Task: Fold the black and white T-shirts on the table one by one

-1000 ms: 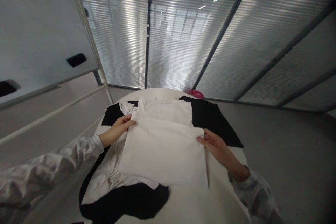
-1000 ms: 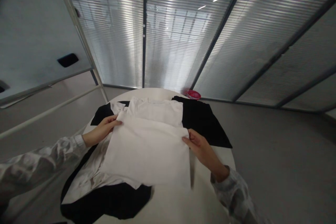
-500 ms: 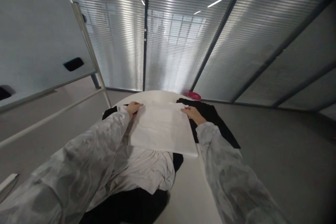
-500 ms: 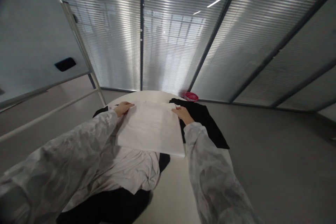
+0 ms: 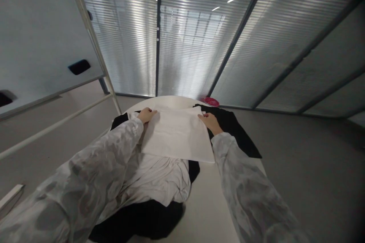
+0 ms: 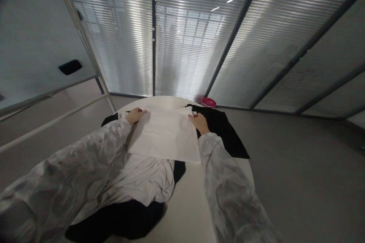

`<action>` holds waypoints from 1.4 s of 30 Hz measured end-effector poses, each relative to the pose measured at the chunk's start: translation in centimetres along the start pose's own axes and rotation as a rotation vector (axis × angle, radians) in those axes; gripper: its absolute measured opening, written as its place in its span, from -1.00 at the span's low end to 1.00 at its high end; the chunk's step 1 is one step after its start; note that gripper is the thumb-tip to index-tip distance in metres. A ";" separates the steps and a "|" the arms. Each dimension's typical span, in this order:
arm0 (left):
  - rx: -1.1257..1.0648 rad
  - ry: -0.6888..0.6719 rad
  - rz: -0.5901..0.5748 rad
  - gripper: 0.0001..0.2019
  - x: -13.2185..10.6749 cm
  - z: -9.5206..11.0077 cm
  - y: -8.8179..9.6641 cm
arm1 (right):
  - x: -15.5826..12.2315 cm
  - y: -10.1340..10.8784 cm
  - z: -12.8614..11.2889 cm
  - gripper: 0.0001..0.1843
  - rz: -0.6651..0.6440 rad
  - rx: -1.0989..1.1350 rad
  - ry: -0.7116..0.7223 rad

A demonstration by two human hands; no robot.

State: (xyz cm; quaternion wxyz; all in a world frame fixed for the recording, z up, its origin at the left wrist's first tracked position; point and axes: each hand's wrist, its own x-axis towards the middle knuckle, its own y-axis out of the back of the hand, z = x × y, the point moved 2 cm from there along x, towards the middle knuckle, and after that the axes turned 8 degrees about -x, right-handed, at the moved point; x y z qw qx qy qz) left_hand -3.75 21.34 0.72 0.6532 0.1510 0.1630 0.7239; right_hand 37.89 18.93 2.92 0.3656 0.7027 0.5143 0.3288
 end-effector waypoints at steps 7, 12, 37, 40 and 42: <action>0.182 -0.073 -0.034 -0.82 -3.4 -1.1 0.4 | -4.3 -0.2 2.2 -0.72 -0.110 -0.028 0.105; 0.221 -0.078 -0.005 -0.73 -4.2 -1.3 -0.1 | -5.8 -0.2 3.0 -0.65 -0.033 -0.058 0.070; 0.274 -0.424 0.119 -0.43 -3.0 2.3 -2.1 | -5.3 -1.2 -2.4 -0.36 0.214 -0.218 0.523; 0.385 -0.723 -0.186 -0.29 -8.8 2.0 -2.3 | -11.1 -2.1 -1.8 -0.29 0.084 -0.296 0.804; 0.497 -0.806 -0.383 -0.25 -12.2 0.9 -2.1 | -14.0 -2.4 -0.5 -0.26 0.018 -0.348 0.833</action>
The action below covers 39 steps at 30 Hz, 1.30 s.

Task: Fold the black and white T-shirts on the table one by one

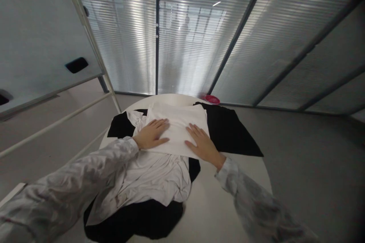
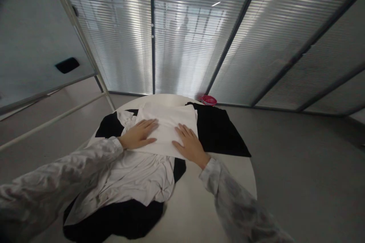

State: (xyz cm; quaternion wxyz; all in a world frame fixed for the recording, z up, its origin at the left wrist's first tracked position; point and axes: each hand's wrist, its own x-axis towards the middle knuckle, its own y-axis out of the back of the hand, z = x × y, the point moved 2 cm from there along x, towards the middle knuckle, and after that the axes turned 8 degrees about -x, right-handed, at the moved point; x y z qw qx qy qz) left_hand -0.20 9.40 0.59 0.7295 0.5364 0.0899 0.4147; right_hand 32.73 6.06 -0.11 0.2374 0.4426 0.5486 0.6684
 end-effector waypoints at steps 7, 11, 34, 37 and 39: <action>0.135 0.020 -0.178 -0.10 -5.9 0.2 1.4 | -5.3 0.9 1.3 -0.17 -0.061 -0.072 -0.051; 0.132 -0.143 -0.207 -0.14 -7.9 1.0 3.0 | -7.8 2.5 1.3 -0.05 -0.103 -0.033 0.144; 0.257 -0.371 0.069 -0.70 -10.1 3.6 9.5 | -9.3 11.6 3.7 -0.47 0.241 -0.002 0.157; 0.153 -0.487 -0.103 -0.77 -12.7 4.7 8.3 | -12.4 10.1 2.3 -0.53 0.114 0.036 0.367; 0.090 -0.492 -0.178 -0.82 -13.5 5.1 7.7 | -13.7 9.0 1.7 -0.58 0.022 0.050 0.420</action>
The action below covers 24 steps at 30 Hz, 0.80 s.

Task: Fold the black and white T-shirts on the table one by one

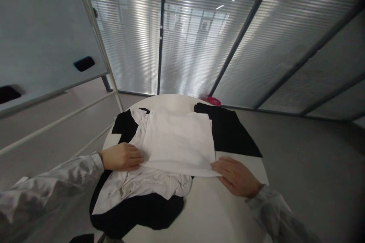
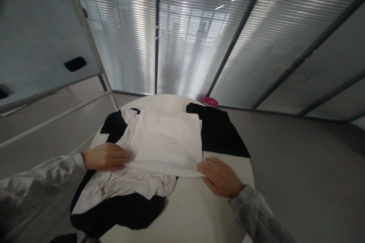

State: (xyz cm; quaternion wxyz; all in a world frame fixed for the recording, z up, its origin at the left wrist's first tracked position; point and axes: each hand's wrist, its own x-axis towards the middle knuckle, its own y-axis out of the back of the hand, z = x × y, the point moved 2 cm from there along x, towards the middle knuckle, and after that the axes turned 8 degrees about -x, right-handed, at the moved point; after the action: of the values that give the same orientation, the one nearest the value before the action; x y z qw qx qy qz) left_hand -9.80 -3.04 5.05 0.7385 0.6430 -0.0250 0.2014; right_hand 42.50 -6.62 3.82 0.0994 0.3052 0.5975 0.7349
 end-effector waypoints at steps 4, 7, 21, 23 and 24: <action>-0.064 0.063 -0.011 -0.76 2.6 -1.1 0.7 | 2.1 0.0 0.6 -0.71 -0.076 0.051 -0.069; -0.034 0.268 0.158 -0.68 7.6 -3.5 1.0 | 7.6 -0.1 2.1 -0.65 0.017 0.026 -0.269; 0.042 0.949 0.364 -0.21 9.8 -15.6 -8.0 | 13.5 -12.3 10.0 -0.10 -0.017 -0.110 -0.776; 0.053 1.018 0.403 -0.19 9.0 -16.1 -7.8 | 13.0 -12.2 10.5 -0.06 0.032 -0.129 -0.876; 0.057 1.035 0.421 -0.19 8.8 -16.2 -7.7 | 12.9 -12.2 10.5 -0.03 0.075 -0.139 -0.934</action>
State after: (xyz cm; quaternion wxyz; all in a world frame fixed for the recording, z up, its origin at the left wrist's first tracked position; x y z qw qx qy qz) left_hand -2.77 14.10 -2.38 0.5807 0.4611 0.2184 0.6344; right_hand 35.59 11.80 -2.34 0.3512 0.6169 0.4268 0.5603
